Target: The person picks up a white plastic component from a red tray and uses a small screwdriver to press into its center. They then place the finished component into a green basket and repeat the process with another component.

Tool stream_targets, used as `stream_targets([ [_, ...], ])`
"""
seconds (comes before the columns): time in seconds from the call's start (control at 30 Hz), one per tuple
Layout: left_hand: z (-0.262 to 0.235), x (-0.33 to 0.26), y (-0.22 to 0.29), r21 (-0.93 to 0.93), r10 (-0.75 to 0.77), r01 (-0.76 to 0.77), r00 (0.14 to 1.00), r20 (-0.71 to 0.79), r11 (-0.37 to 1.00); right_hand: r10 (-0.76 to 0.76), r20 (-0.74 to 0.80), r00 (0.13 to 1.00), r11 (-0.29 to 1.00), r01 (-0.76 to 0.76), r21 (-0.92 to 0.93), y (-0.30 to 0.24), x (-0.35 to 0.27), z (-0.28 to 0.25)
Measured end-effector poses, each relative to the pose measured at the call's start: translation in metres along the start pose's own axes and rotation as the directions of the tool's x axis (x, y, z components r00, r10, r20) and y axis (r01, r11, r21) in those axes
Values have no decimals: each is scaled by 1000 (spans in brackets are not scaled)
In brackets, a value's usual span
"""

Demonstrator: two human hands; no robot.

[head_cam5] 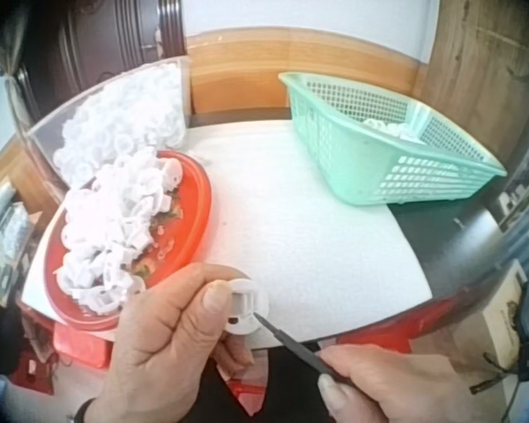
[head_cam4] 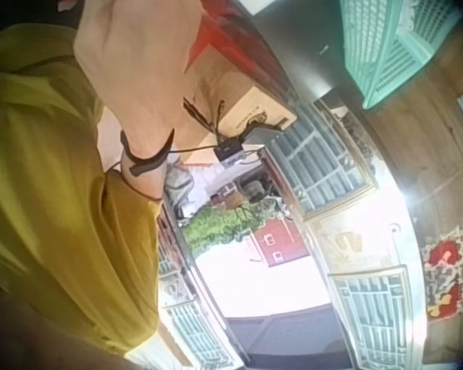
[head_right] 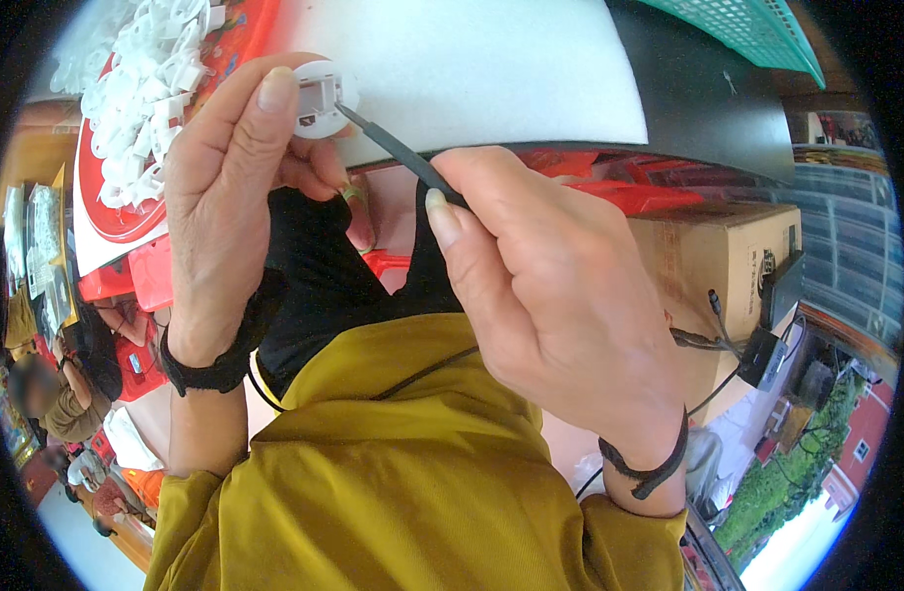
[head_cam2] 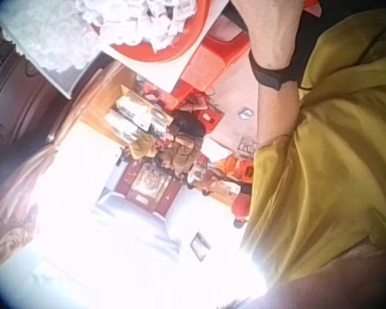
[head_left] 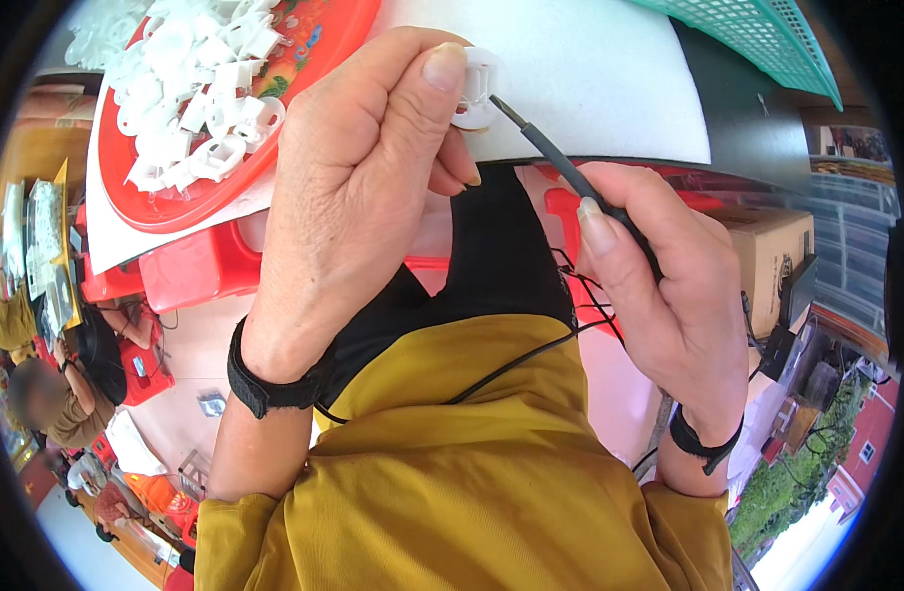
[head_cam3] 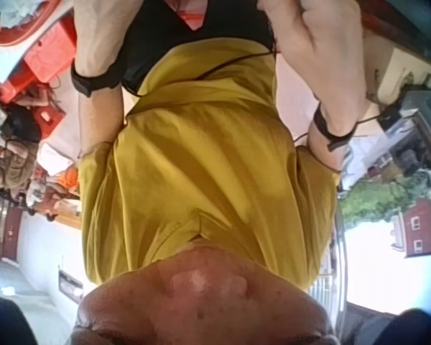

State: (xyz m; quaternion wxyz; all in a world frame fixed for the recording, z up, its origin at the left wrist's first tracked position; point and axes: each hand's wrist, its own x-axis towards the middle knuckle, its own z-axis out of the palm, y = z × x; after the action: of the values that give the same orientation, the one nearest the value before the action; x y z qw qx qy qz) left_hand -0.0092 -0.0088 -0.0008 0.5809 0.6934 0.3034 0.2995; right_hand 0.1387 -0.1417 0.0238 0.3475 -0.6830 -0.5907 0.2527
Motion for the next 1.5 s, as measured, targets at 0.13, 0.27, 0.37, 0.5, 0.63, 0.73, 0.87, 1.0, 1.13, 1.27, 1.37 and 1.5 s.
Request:
stream_targets([
  [0.13, 0, 0, 0, 23, -3, 3, 1000, 1, 1000, -26, -5, 1000, 1000, 26, 13, 2, 2, 2],
  [0.27, 0, 0, -1, 21, 11, -11, 1000, 0, 1000, -26, 11, 1000, 999, 26, -32, 1, 3, 2],
  [0.37, 0, 0, -2, 44, 22, -23, 1000, 12, 999, -23, 27, 999, 996, 26, -85, -5, 3, -1],
  [0.5, -1, -1, -2, 41, 23, -23, 1000, 2, 999, -54, 18, 998, 986, 56, -156, -9, 5, 2],
  [0.63, -1, 0, -3, 45, 33, -33, 999, 7, 998, -53, 30, 998, 986, 57, -158, -9, 5, 2],
  [0.73, -4, 0, -4, 54, 42, -43, 999, 17, 998, -49, 56, 997, 978, 59, -202, -11, 5, 1],
  [0.87, -3, 1, -3, 67, 41, -43, 999, 31, 997, -41, 43, 998, 962, 51, -268, -16, 4, 4],
  [1.0, -1, 0, -1, 79, 21, -21, 1000, 1, 997, -21, 19, 1000, 924, 27, -382, -23, 0, 9],
  [1.13, -1, 0, -3, 88, 43, -43, 999, 9, 995, 19, 46, 999, 924, 0, -383, -26, -3, 9],
  [1.27, -2, 0, -2, 97, 44, -45, 999, 14, 994, 11, 75, 997, 964, 9, -264, -23, -1, 8],
  [1.37, -1, 0, -2, 81, 38, -38, 999, 3, 996, 31, 67, 997, 977, -16, -211, -25, -2, 12],
  [1.5, -1, 1, -1, 113, 34, -35, 999, 10, 993, 66, 98, 993, 966, -39, -255, -30, -1, 22],
])
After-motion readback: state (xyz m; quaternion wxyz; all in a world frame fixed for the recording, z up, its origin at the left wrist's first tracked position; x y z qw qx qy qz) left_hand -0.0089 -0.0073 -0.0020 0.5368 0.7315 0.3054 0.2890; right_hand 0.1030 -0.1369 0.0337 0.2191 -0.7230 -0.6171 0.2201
